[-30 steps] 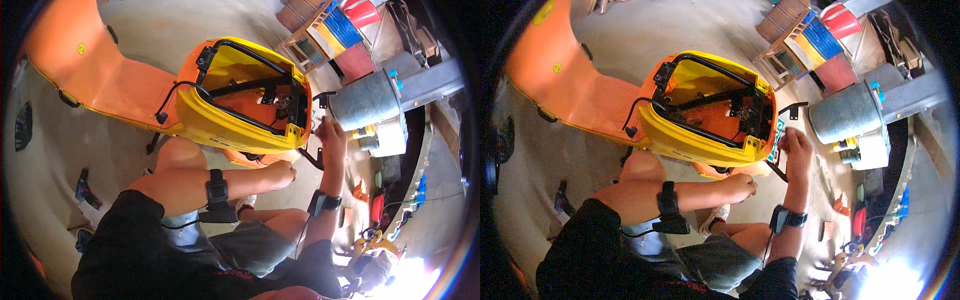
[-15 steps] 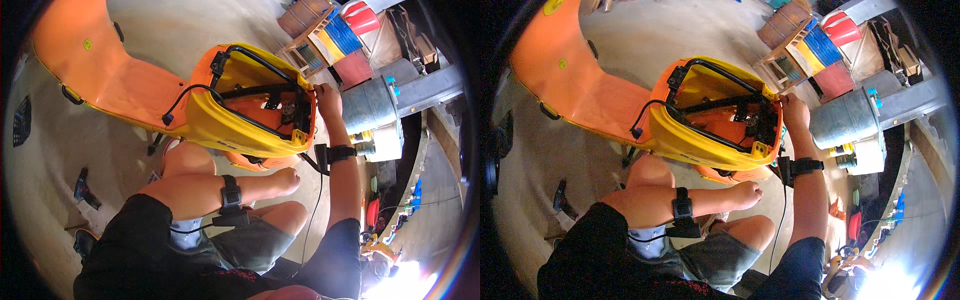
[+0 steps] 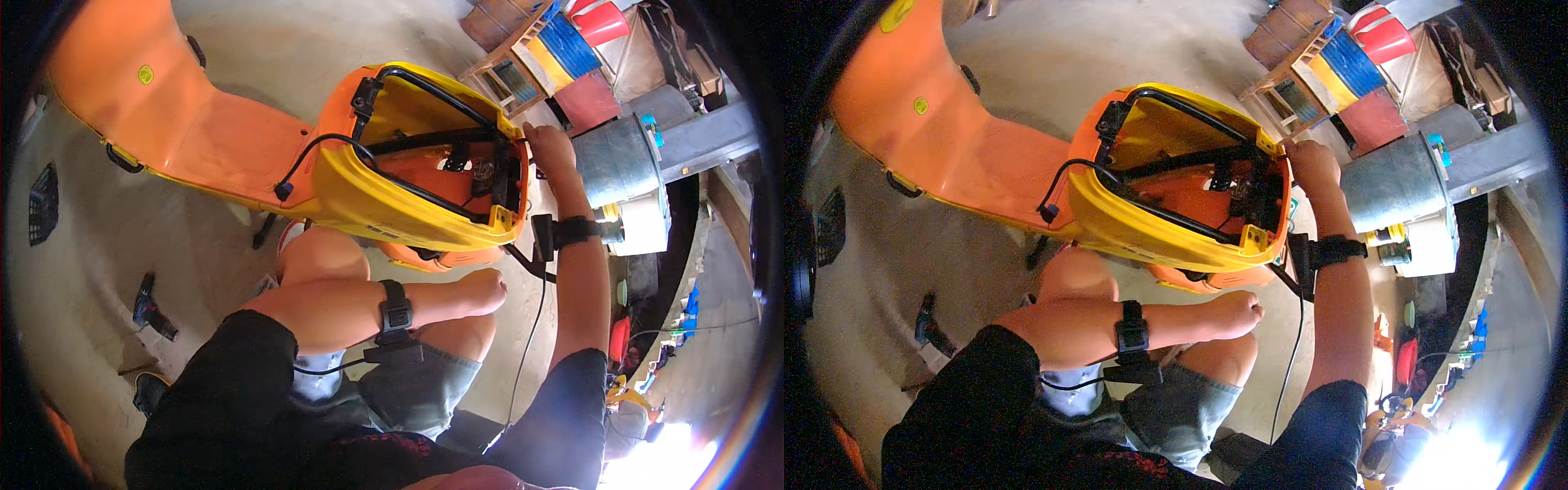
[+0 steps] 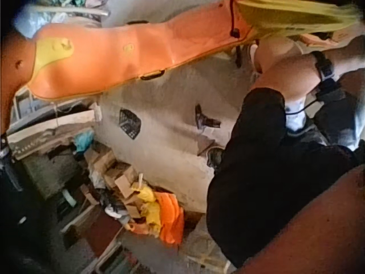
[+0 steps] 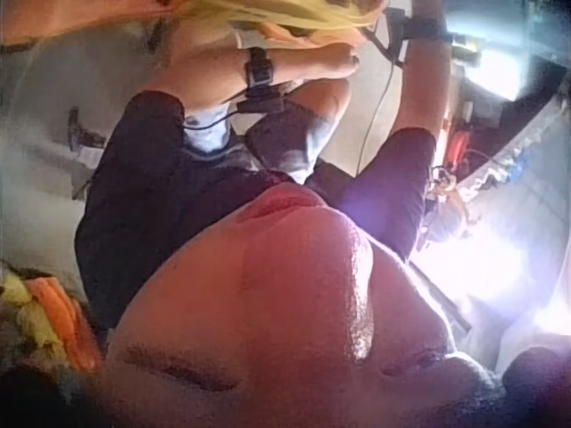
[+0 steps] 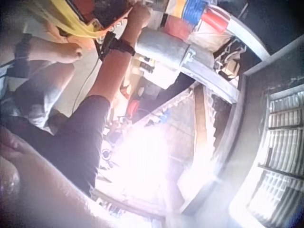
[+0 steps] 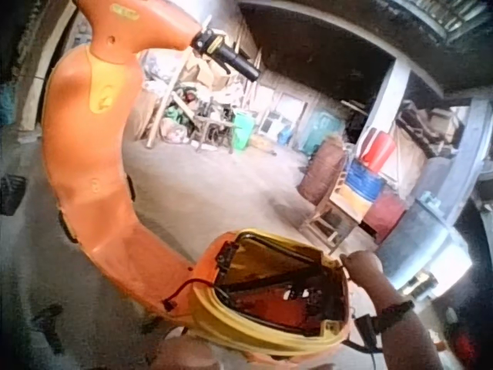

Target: Replacing or repairing the battery and electrical components of a yellow scooter.

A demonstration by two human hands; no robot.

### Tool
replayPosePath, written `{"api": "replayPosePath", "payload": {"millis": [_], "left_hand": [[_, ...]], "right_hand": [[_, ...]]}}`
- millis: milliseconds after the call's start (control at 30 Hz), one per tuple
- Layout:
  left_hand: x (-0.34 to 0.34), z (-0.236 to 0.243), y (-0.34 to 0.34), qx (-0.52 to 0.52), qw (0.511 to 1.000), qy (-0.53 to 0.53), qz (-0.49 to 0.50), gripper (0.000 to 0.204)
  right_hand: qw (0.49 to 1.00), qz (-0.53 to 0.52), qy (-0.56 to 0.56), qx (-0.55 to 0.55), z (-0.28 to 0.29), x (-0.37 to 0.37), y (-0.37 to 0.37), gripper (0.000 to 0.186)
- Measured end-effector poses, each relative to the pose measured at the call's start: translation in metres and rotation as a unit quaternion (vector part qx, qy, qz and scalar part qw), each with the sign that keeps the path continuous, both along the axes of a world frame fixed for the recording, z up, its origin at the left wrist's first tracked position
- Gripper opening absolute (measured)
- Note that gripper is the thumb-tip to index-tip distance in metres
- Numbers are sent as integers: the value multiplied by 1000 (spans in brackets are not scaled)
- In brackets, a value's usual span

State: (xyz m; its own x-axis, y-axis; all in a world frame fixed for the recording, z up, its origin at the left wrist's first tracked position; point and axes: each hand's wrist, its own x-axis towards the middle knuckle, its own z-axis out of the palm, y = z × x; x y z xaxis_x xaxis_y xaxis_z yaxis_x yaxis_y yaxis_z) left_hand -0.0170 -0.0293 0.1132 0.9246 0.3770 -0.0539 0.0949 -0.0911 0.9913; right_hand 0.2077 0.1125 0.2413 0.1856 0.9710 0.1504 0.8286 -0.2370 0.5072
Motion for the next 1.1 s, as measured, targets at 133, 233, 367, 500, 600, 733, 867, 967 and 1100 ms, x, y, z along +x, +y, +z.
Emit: {"api": "replayPosePath", "payload": {"millis": [133, 233, 367, 500, 600, 733, 867, 967, 1100], "left_hand": [[1, 1, 7, -17, 1000, 0, 17, 34], [10, -15, 11, 81, 995, -56, 11, 35], [34, -45, 2, 70, 989, -54, 119, 34], [20, -11, 1, 34, 997, -38, 54, 30], [28, -20, -9, 26, 997, -13, 68, 30], [37, -27, -4, -85, 996, -36, 8, 30], [54, -53, -9, 78, 993, -66, 63, 29], [49, -37, -5, 66, 996, -43, 45, 24], [47, -27, -3, 78, 997, -22, 7, 29]], "right_hand": [[998, -62, 11, -28, -6, -8, 16, 27], [995, 47, -52, -65, 5, -40, 11, 27], [991, 106, -27, -71, -7, -21, 14, 23], [989, 112, 97, -12, -10, 29, -6, 35], [939, -88, 333, -20, -7, 37, 6, 28], [961, -37, 269, -53, -14, 37, 9, 31], [995, 30, 72, -68, -9, 16, 16, 32], [978, -104, 171, -52, -2, -12, 18, 38], [995, 94, 30, -27, -5, 4, 11, 53]]}}
